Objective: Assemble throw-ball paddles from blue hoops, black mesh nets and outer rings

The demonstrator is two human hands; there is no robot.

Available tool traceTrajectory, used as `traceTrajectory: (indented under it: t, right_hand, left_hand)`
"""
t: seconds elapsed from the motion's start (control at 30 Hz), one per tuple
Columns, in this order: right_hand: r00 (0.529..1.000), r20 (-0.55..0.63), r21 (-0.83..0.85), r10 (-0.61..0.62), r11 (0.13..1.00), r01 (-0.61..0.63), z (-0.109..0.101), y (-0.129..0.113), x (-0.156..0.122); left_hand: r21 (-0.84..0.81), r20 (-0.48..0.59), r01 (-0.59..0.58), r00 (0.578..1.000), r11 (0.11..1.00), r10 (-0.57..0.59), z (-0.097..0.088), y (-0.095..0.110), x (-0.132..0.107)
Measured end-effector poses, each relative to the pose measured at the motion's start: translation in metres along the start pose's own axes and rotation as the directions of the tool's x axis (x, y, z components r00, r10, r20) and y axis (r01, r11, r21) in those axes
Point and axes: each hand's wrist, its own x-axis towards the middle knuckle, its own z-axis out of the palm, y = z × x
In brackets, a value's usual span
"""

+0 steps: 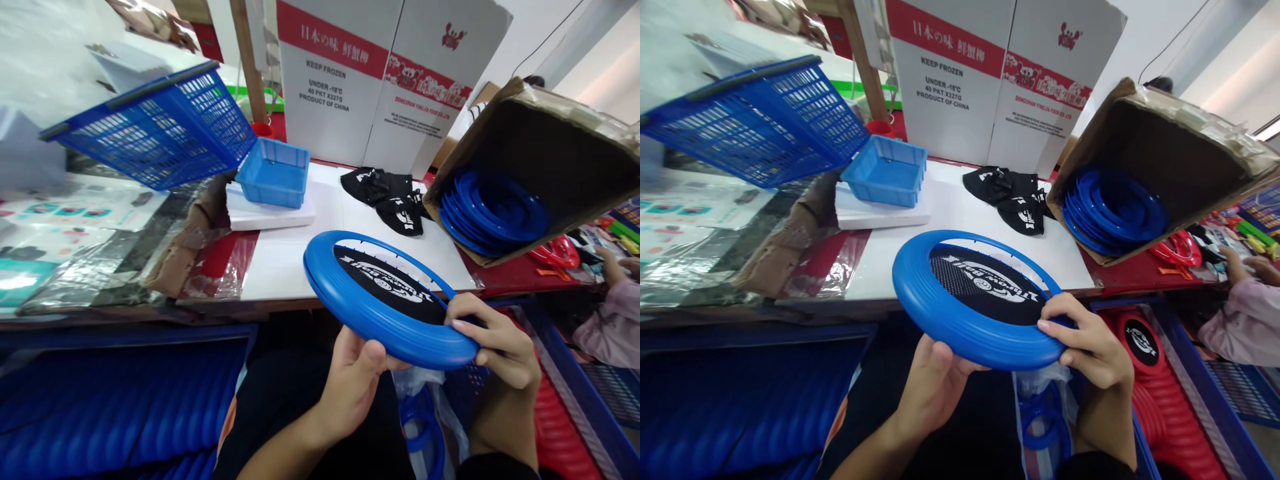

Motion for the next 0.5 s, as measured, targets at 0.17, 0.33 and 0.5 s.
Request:
traceTrajectory:
  t: [0.17, 0.33, 0.5]
  right_hand:
    - [0.999, 0.050, -0.010, 0.002, 1.000, -0.001, 0.001, -0.006, 0.002]
    - [0.992, 0.125, -0.114, 0.027, 0.993, -0.012, 0.022, -0.020, 0.001]
    - [0.991, 0.117, -0.401, 0.063, 0.916, -0.010, 0.069, -0.026, -0.009]
  left_hand:
    - [-0.010, -0.051, 0.040, 0.998, 0.999, -0.040, 0.002, 0.007, -0.007]
    - [-0.034, -0.246, 0.310, 0.919, 0.950, -0.308, -0.018, 0.026, -0.025]
    - [0.000, -0.562, 0.373, 0.768, 0.928, -0.309, -0.046, 0.030, -0.025]
